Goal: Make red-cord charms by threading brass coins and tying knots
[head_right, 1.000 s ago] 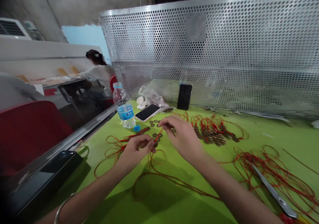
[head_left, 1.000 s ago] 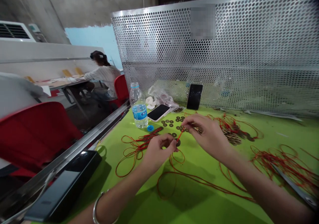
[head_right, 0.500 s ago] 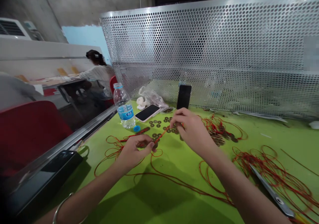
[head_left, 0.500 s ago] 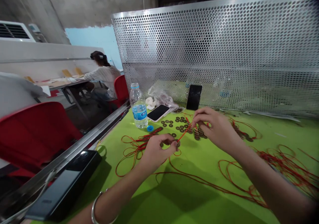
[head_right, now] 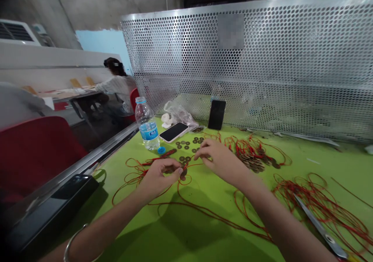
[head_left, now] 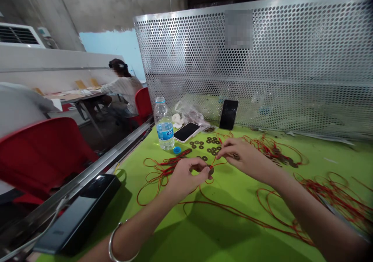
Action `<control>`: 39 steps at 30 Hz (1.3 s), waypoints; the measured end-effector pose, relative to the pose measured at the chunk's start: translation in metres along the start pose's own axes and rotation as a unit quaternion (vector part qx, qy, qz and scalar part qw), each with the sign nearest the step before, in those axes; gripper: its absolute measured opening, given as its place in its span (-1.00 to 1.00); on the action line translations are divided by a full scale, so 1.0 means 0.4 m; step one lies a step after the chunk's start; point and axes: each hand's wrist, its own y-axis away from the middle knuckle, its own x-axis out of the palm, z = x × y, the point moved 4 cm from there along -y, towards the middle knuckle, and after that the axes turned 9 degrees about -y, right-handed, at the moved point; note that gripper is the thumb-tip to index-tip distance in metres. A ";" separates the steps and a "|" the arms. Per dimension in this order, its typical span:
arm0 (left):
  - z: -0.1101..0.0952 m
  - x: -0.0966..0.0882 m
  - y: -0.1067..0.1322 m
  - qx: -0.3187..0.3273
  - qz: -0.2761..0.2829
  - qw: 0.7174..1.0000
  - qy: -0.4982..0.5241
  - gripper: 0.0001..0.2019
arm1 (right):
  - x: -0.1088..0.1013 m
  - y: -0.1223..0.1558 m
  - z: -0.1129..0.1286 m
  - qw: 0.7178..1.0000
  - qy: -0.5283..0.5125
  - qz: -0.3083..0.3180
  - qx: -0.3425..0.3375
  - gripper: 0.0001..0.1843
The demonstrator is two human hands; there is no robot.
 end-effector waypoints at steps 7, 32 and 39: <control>0.003 -0.001 -0.003 0.006 -0.002 1.000 0.004 -0.86 | 0.017 -0.004 0.000 0.998 -0.061 0.018 0.018 -0.74; 0.011 -0.002 -0.006 0.014 0.000 0.999 -0.029 -0.84 | -0.101 0.014 0.005 0.986 -0.055 -0.157 0.012 -0.72; -0.001 -0.006 -0.006 -0.001 0.011 1.000 -0.021 -0.83 | -0.132 0.026 -0.015 0.975 -0.017 -0.219 0.030 -0.73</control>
